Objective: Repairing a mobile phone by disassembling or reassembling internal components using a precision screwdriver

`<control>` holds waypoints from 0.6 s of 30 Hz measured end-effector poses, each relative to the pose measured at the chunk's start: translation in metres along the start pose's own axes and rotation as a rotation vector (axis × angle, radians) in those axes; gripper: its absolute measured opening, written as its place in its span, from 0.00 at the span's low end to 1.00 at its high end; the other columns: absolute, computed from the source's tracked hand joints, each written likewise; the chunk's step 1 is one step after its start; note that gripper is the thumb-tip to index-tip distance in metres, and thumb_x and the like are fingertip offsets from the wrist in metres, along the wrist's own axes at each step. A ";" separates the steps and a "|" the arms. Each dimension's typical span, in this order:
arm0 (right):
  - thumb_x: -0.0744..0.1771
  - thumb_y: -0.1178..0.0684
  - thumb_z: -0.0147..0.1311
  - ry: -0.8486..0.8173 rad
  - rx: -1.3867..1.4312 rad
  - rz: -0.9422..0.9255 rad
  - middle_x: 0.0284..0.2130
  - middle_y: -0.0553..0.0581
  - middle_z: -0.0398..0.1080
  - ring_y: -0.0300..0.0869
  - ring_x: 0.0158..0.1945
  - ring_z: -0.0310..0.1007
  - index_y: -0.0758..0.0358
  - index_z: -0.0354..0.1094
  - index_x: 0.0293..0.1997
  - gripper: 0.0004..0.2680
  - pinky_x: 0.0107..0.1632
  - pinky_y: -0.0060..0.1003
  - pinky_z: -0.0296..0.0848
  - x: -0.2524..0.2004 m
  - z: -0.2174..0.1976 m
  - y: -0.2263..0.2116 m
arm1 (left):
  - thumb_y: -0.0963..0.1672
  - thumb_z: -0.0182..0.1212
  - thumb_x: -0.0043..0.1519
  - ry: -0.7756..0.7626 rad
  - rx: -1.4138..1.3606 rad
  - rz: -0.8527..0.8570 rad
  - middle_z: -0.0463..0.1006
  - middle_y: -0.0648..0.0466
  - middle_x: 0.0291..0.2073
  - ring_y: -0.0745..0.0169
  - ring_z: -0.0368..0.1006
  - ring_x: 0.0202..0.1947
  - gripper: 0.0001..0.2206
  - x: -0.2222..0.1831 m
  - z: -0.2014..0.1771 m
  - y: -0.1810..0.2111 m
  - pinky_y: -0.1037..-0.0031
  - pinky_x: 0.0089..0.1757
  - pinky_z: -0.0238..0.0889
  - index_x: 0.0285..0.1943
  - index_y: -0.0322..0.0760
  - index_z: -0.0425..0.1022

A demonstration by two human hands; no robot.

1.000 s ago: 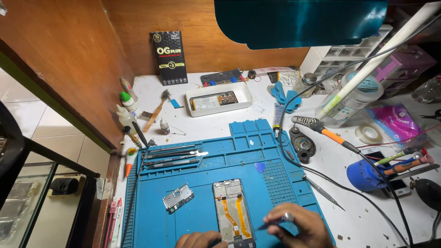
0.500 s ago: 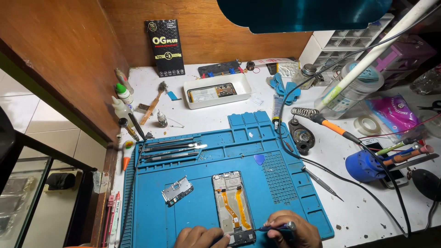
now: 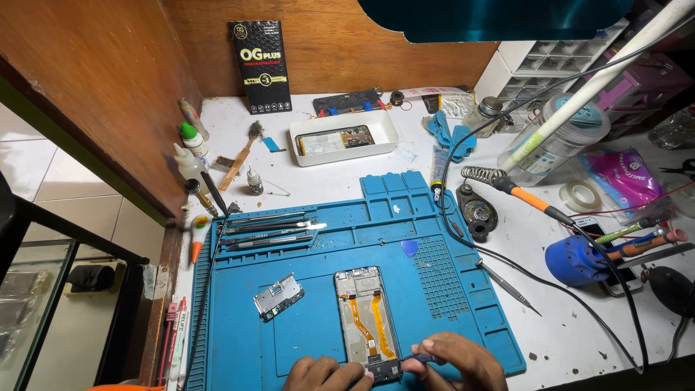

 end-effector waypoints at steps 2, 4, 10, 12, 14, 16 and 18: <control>0.59 0.44 0.70 0.016 -0.030 -0.023 0.34 0.46 0.83 0.34 0.33 0.86 0.48 0.73 0.48 0.16 0.35 0.28 0.87 0.002 0.000 -0.003 | 0.52 0.72 0.62 0.047 0.010 -0.009 0.79 0.64 0.43 0.61 0.66 0.28 0.17 0.003 -0.006 0.002 0.67 0.25 0.58 0.57 0.56 0.75; 0.63 0.51 0.67 -0.056 0.032 -0.125 0.33 0.50 0.82 0.36 0.33 0.86 0.54 0.74 0.48 0.12 0.37 0.30 0.87 0.007 0.000 -0.013 | 0.52 0.72 0.62 0.018 -0.018 -0.024 0.79 0.64 0.45 0.60 0.66 0.29 0.18 0.003 -0.006 0.001 0.66 0.27 0.61 0.59 0.56 0.74; 0.65 0.59 0.61 -0.255 0.173 -0.008 0.43 0.55 0.84 0.42 0.42 0.89 0.51 0.70 0.58 0.16 0.44 0.36 0.90 0.012 -0.009 -0.007 | 0.51 0.72 0.61 0.031 -0.015 -0.034 0.79 0.64 0.43 0.60 0.65 0.29 0.18 0.001 -0.002 0.001 0.66 0.26 0.60 0.58 0.57 0.74; 0.66 0.62 0.60 -0.308 0.229 -0.092 0.44 0.59 0.83 0.45 0.43 0.88 0.56 0.66 0.62 0.17 0.46 0.40 0.88 0.017 -0.008 -0.005 | 0.50 0.71 0.62 0.054 -0.009 -0.024 0.79 0.64 0.44 0.60 0.65 0.29 0.18 0.003 -0.011 0.002 0.66 0.26 0.60 0.59 0.56 0.74; 0.66 0.64 0.59 -0.358 0.282 -0.179 0.45 0.63 0.81 0.47 0.43 0.87 0.60 0.61 0.65 0.19 0.48 0.43 0.87 0.019 -0.008 -0.002 | 0.50 0.71 0.62 0.080 -0.001 -0.011 0.79 0.63 0.44 0.60 0.65 0.28 0.18 0.004 -0.015 0.002 0.66 0.27 0.59 0.60 0.55 0.74; 0.67 0.64 0.57 -0.369 0.309 -0.191 0.50 0.65 0.80 0.46 0.46 0.86 0.60 0.56 0.70 0.22 0.49 0.41 0.88 0.017 -0.009 0.005 | 0.50 0.69 0.63 0.098 0.006 -0.024 0.79 0.64 0.43 0.61 0.64 0.28 0.15 0.004 -0.013 0.002 0.68 0.26 0.58 0.58 0.56 0.75; 0.67 0.62 0.59 -0.338 0.271 -0.221 0.49 0.65 0.80 0.47 0.46 0.87 0.59 0.59 0.67 0.20 0.47 0.40 0.89 0.022 -0.007 0.001 | 0.50 0.70 0.62 0.092 0.003 -0.017 0.79 0.64 0.45 0.61 0.65 0.29 0.17 0.004 -0.018 0.002 0.67 0.26 0.59 0.60 0.56 0.74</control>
Point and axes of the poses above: each hand's wrist, its own x-axis towards the middle knuckle, its own z-axis out of the palm, y = z × x, the point moved 2 cm from there along x, towards the middle knuckle
